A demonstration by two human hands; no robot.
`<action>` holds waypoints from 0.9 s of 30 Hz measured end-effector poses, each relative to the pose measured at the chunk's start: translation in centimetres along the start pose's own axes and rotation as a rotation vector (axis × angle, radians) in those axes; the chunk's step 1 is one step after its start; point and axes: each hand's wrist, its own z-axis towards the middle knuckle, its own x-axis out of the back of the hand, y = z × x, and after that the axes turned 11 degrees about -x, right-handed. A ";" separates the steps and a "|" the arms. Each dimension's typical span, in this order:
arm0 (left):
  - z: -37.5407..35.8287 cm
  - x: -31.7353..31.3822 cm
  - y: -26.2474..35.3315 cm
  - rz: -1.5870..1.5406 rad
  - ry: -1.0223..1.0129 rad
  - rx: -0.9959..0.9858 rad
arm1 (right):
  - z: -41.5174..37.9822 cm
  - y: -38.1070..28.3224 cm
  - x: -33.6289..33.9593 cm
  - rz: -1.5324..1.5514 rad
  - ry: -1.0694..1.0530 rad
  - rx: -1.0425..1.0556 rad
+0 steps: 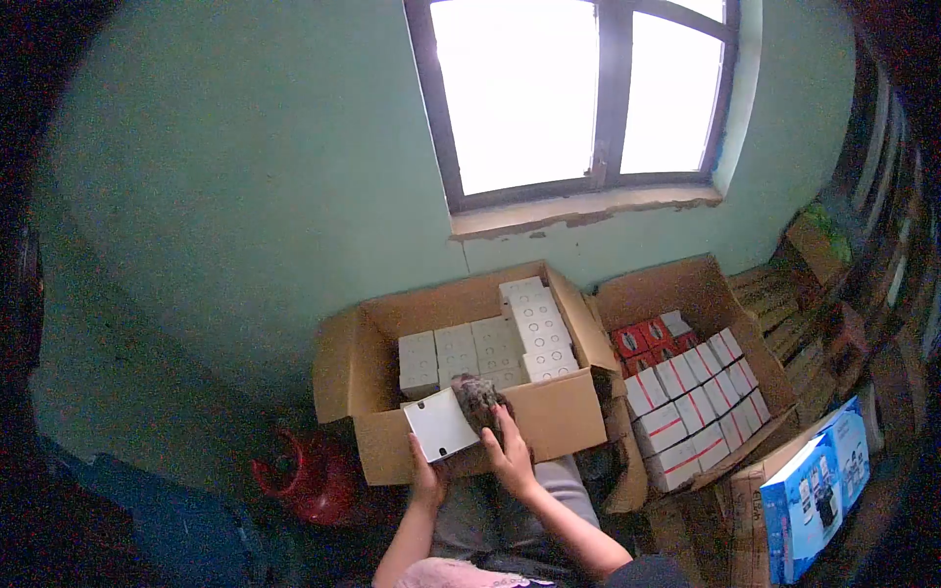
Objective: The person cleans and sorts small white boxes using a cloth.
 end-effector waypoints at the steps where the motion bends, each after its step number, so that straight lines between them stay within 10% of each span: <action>1: -0.3 -0.3 0.4 -0.024 0.039 0.058 | -0.9 0.0 0.0 0.038 0.019 -0.019; 8: -0.1 0.0 0.0 0.044 0.061 0.036 | -2.2 0.8 -1.4 0.819 0.025 -0.269; 16: -0.4 -0.4 0.5 0.466 0.008 -0.116 | -4.9 0.0 -5.8 0.993 -0.288 -0.310; 27: 1.5 4.0 -3.6 0.150 0.000 0.044 | -6.6 1.8 -7.5 0.095 -0.379 -0.040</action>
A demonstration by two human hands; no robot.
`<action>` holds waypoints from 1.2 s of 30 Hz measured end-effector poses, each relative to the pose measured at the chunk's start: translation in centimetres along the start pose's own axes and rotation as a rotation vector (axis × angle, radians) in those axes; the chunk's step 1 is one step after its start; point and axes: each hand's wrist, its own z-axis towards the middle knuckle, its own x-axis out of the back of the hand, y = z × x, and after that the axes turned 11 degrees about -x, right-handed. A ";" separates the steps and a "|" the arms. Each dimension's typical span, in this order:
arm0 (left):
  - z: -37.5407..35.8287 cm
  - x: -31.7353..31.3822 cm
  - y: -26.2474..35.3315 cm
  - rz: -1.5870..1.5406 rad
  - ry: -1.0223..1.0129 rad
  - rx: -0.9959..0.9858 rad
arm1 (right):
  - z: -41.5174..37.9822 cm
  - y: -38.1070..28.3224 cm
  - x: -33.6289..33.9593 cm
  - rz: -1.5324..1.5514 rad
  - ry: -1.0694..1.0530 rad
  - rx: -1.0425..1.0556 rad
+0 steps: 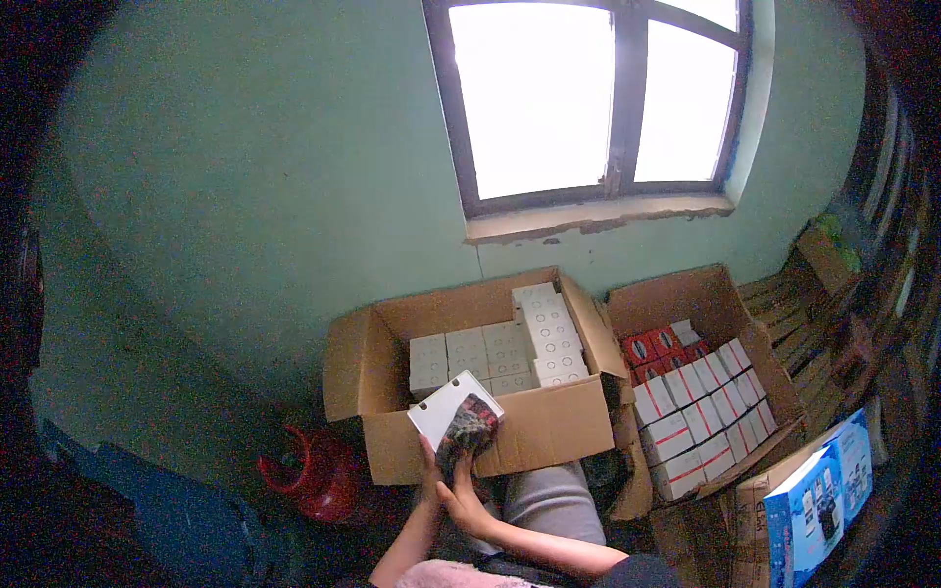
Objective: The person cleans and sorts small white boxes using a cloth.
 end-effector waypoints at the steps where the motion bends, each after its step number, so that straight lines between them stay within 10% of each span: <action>1: -0.3 -0.7 1.0 -0.013 0.004 0.016 | 0.3 -0.1 0.1 0.044 0.005 0.001; 18: -2.0 -4.3 5.0 -0.057 0.108 -0.007 | 7.6 -4.1 7.1 -0.061 0.454 0.064; 29: -2.3 -3.9 4.8 -0.192 0.039 0.006 | 10.1 -5.6 11.8 0.309 -0.077 -0.106; 36: -2.8 -2.8 3.4 -0.021 -0.041 -0.065 | 6.9 -7.8 9.3 -0.806 0.233 0.233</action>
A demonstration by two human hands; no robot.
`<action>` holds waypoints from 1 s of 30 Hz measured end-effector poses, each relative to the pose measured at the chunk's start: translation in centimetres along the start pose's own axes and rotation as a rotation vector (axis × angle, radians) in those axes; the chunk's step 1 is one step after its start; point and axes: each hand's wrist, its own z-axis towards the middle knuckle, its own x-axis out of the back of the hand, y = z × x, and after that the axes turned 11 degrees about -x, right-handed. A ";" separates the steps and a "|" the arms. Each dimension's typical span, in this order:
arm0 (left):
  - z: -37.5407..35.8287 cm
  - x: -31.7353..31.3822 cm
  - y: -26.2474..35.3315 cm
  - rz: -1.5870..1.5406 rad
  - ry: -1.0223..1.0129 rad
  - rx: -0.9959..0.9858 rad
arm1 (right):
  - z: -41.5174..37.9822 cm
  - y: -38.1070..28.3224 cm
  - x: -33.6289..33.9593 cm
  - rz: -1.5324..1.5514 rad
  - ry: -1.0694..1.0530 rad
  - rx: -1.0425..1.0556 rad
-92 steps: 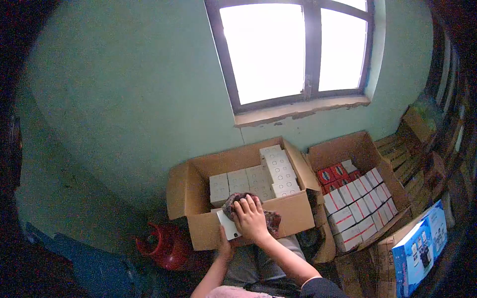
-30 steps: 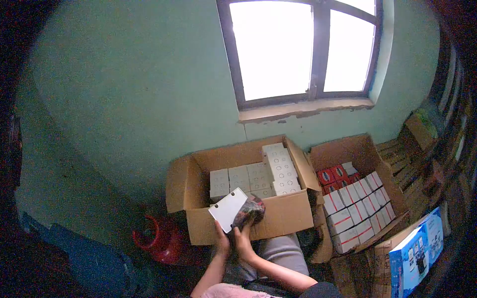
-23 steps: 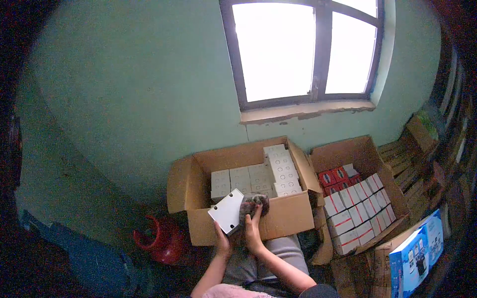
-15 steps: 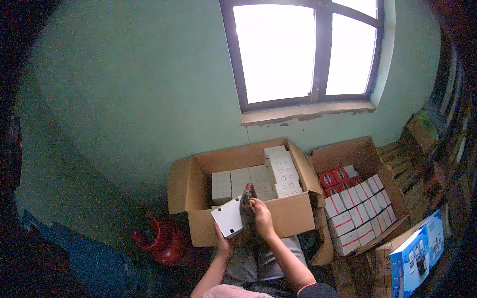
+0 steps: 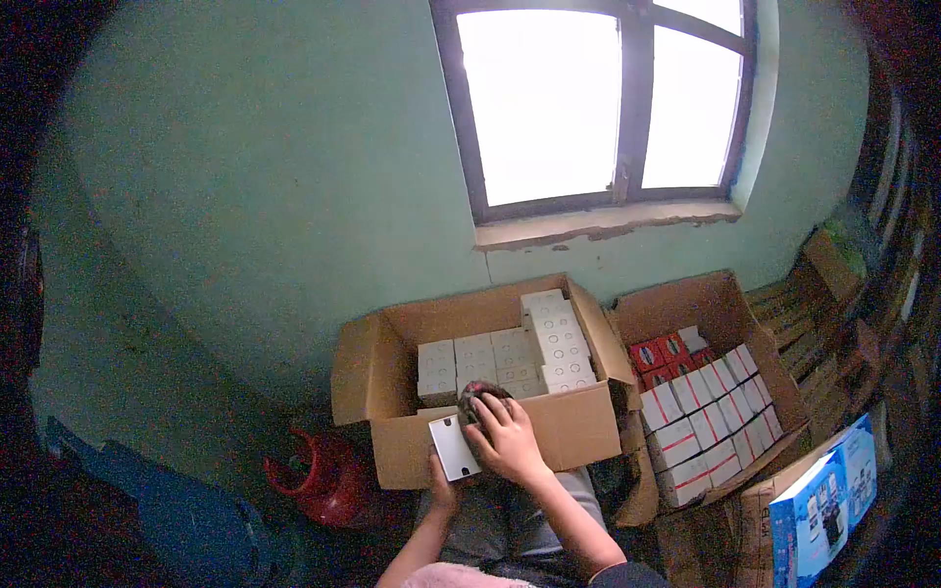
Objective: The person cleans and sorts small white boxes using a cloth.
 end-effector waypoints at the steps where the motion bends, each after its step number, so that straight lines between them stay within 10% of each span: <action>1: 0.0 -0.1 0.1 -0.008 -0.008 0.002 | -0.2 -0.2 0.0 -0.044 0.007 0.003; 30: 0.9 3.7 -5.6 -0.055 -0.031 0.044 | -3.0 -3.9 -2.8 -0.181 -0.157 0.358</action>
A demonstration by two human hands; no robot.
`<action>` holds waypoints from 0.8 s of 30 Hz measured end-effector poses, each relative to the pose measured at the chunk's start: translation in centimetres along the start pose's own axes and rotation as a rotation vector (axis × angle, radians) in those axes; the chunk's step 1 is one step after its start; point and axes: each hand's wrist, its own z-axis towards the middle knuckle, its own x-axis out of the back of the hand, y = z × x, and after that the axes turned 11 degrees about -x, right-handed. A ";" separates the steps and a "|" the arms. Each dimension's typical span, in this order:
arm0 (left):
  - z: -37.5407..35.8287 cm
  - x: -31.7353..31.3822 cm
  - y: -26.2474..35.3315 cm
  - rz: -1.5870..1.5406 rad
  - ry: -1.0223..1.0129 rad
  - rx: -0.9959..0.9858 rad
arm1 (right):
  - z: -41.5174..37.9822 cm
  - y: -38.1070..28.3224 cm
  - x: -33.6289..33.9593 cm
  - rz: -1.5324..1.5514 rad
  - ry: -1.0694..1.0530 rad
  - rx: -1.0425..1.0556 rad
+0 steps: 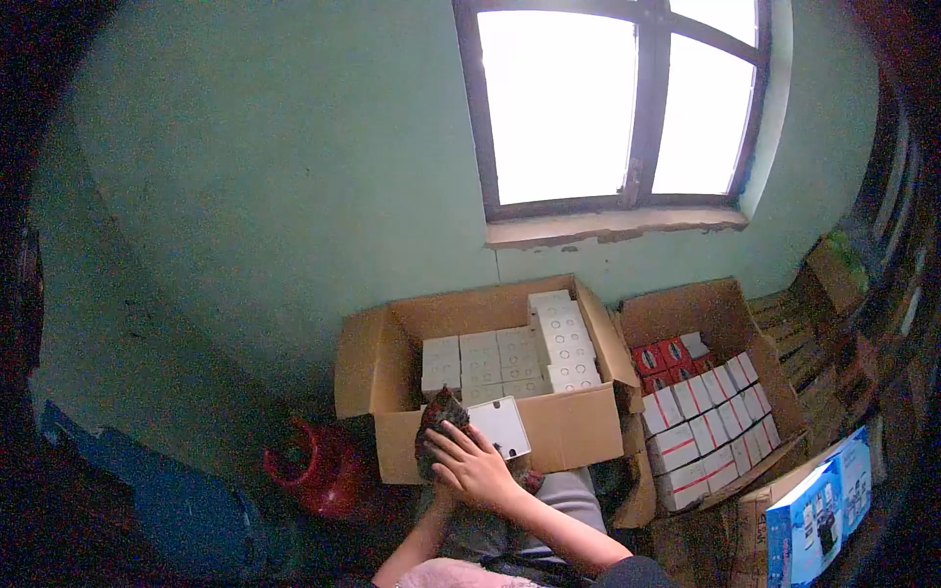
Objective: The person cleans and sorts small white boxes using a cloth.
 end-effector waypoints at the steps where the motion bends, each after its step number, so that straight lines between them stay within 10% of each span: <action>1: 0.1 0.2 -0.2 -0.003 0.000 -0.003 | 0.3 0.1 0.0 -0.021 0.007 0.002; 17: 2.2 4.9 -5.5 0.005 0.119 -0.088 | 3.8 1.4 1.1 -0.050 0.116 -0.114; 24: -0.5 -3.7 4.4 0.267 0.061 -0.141 | 5.0 4.3 1.7 0.001 0.238 -0.262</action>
